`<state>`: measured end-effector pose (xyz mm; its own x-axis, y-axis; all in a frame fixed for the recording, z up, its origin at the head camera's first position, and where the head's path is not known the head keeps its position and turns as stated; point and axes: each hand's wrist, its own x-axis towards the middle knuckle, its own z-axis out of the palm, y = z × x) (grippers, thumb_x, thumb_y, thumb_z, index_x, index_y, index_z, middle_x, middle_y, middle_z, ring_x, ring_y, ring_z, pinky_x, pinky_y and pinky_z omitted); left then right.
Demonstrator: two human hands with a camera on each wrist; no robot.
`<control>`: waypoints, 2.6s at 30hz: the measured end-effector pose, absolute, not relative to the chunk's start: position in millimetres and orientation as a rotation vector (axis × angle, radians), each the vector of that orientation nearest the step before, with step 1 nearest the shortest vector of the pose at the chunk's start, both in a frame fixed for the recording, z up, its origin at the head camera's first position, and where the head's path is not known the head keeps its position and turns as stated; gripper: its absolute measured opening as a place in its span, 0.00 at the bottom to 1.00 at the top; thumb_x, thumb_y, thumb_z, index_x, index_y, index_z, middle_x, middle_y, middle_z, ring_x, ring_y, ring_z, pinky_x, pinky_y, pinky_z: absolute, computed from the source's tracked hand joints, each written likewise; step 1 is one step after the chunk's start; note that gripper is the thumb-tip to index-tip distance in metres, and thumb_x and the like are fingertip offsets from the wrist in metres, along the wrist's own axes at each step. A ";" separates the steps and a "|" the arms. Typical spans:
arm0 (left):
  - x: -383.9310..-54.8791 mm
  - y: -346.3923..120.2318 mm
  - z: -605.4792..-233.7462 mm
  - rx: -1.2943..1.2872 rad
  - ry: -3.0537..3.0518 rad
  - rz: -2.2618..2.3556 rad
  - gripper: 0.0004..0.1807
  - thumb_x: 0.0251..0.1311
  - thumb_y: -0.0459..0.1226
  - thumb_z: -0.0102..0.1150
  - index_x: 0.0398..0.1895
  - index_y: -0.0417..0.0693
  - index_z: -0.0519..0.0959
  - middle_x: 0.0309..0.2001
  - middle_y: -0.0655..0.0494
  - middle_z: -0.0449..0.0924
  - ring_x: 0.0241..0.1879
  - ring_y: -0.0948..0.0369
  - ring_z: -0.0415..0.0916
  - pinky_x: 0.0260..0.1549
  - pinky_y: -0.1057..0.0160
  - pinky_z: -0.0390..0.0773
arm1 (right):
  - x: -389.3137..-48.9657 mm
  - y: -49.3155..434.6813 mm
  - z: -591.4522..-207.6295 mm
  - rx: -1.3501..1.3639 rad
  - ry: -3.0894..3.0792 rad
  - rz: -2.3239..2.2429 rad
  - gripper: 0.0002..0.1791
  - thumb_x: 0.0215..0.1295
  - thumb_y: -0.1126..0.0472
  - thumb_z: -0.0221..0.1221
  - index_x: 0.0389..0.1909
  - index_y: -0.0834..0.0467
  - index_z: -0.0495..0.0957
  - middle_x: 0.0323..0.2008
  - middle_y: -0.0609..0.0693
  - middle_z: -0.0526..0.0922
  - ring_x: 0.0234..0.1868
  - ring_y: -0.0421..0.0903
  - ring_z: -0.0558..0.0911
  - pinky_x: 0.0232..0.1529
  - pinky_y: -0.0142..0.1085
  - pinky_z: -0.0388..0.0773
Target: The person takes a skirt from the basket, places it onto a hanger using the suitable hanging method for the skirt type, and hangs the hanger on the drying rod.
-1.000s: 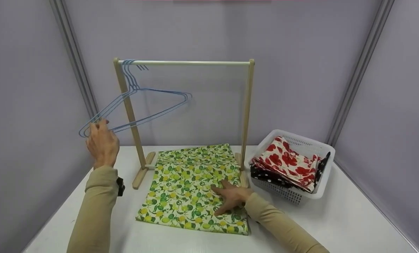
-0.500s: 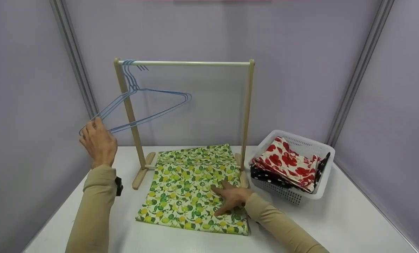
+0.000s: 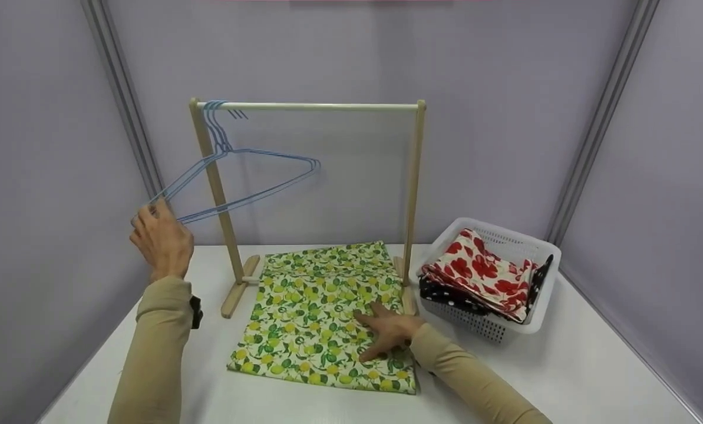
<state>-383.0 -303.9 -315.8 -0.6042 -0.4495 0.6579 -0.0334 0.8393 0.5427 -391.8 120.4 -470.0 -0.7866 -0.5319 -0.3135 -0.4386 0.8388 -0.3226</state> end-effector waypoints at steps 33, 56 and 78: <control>-381.9 -307.1 -327.7 0.389 -2.301 -0.912 0.20 0.70 0.38 0.46 0.58 0.33 0.73 0.57 0.29 0.63 0.59 0.36 0.63 0.55 0.38 0.67 | -393.5 119.7 -470.1 -0.731 2.624 -0.273 0.56 0.49 0.27 0.64 0.77 0.33 0.47 0.79 0.55 0.40 0.78 0.58 0.45 0.71 0.61 0.53; -388.0 -267.6 -310.4 -0.004 -2.142 -1.040 0.25 0.75 0.49 0.41 0.47 0.37 0.80 0.43 0.38 0.83 0.42 0.44 0.80 0.42 0.47 0.75 | -393.0 120.1 -471.1 -0.750 2.611 -0.314 0.57 0.49 0.29 0.65 0.77 0.34 0.46 0.79 0.57 0.38 0.78 0.59 0.44 0.72 0.60 0.52; -383.6 -243.3 -334.4 -0.052 -2.033 -1.108 0.24 0.72 0.51 0.48 0.19 0.48 0.65 0.19 0.57 0.61 0.20 0.60 0.58 0.22 0.63 0.59 | -392.4 121.9 -469.7 -0.785 2.617 -0.317 0.56 0.51 0.31 0.66 0.78 0.38 0.47 0.78 0.59 0.39 0.78 0.60 0.44 0.71 0.60 0.53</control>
